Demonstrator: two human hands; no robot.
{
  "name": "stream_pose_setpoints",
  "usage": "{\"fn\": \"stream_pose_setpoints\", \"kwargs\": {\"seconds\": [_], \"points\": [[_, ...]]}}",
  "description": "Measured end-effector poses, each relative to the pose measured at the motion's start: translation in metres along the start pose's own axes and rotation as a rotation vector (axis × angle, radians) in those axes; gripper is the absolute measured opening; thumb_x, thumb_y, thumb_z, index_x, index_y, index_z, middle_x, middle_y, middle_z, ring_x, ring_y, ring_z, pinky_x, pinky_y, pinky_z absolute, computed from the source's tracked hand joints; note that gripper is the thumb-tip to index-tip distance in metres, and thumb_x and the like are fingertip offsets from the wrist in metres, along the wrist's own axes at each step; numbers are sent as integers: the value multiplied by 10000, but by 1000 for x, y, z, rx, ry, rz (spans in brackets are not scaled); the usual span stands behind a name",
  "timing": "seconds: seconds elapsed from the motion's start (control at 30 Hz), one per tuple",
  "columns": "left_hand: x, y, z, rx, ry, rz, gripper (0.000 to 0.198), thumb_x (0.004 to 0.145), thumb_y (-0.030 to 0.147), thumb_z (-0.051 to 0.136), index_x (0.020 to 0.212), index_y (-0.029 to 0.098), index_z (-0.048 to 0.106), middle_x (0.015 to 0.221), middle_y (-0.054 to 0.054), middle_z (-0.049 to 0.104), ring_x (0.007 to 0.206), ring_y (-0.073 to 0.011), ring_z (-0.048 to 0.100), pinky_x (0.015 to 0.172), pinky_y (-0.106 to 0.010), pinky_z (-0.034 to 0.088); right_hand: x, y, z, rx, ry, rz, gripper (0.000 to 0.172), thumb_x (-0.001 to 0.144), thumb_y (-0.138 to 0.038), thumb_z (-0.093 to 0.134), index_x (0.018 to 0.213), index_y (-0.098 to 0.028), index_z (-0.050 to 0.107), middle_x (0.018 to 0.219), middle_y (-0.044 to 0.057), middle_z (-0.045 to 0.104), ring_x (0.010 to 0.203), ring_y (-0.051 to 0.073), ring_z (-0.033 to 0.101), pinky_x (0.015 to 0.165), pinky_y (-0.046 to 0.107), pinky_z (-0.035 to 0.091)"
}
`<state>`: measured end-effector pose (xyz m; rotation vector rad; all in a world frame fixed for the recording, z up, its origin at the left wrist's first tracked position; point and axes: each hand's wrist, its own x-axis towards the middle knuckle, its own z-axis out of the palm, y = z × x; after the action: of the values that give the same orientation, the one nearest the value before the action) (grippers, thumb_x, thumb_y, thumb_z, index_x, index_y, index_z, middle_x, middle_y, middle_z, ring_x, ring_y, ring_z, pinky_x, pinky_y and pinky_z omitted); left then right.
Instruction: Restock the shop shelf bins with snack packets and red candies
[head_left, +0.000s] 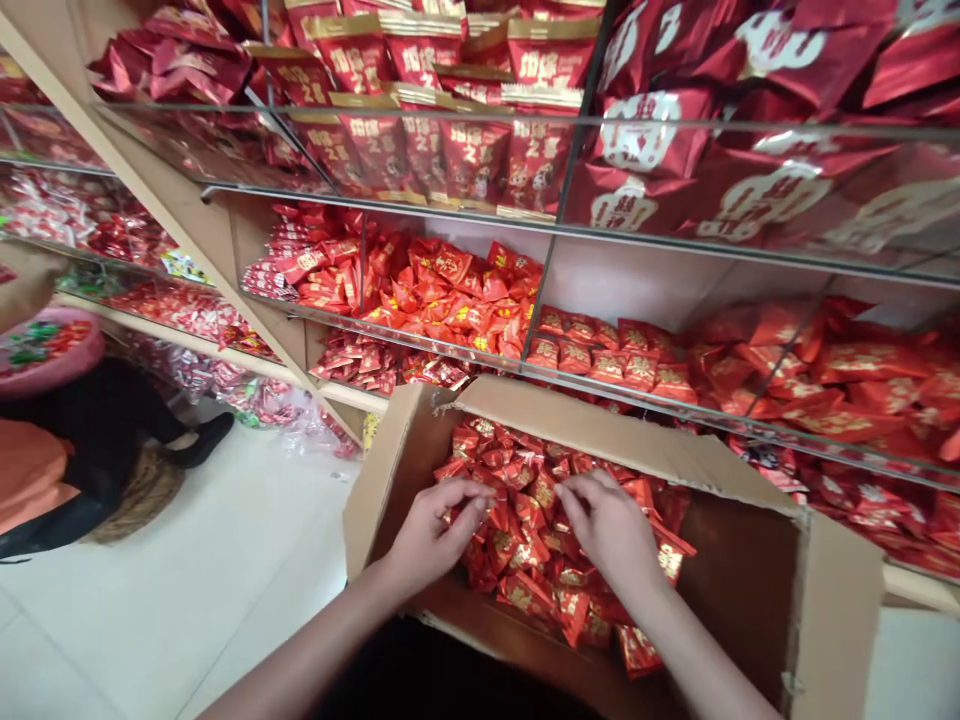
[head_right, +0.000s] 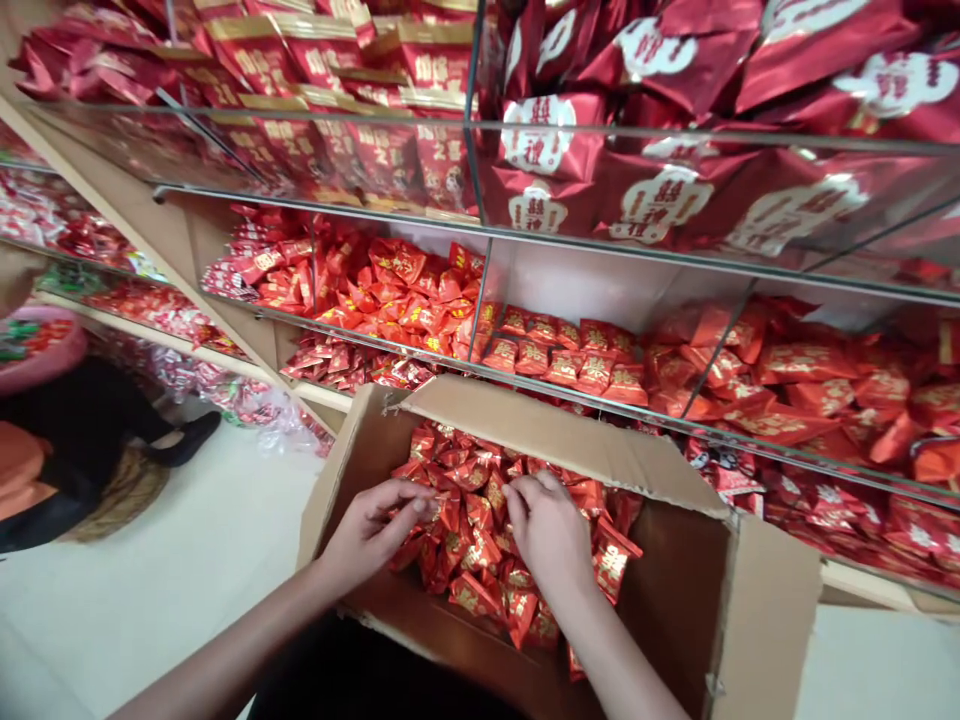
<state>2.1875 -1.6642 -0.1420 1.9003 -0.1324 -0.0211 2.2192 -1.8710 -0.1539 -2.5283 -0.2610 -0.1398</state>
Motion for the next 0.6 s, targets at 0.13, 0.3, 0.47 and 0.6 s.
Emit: {"fn": "stream_pose_setpoints", "kwargs": {"seconds": [0.13, 0.3, 0.47, 0.6], "points": [[-10, 6, 18, -351, -1, -217, 253, 733, 306, 587, 961, 197, 580, 923, -53, 627, 831, -160, 572, 751, -283, 452, -22, 2, -17, 491, 146, 139, 201, 760, -390, 533, 798, -213, 622, 779, 41, 625, 662, 172, 572, 635, 295, 462], [0, 23, 44, -613, -164, -317, 433, 669, 327, 656, 1051, 183, 509, 862, -35, 621, 676, -112, 569, 646, -257, 466, -41, -17, -17, 914, 77, 365, 217, 686, -393, 623, 779, -198, 621, 660, 14, 617, 607, 159, 578, 616, 288, 482], [5, 30, 41, -371, -158, -260, 315, 635, 257, 677, 924, 167, 591, 855, -35, 637, 733, -131, 567, 681, -244, 449, -41, -25, -6, 1035, -26, 414, 299, 673, -401, 632, 910, -220, 616, 743, 8, 600, 658, 148, 554, 615, 264, 475], [6, 34, 34, -411, -134, -275, 352, 630, 248, 681, 962, 190, 579, 710, 8, 631, 632, -106, 551, 602, -217, 442, -37, -26, -1, 1055, 40, 435, 221, 673, -419, 624, 740, -209, 618, 639, -18, 535, 587, 121, 480, 552, 223, 437]]}}
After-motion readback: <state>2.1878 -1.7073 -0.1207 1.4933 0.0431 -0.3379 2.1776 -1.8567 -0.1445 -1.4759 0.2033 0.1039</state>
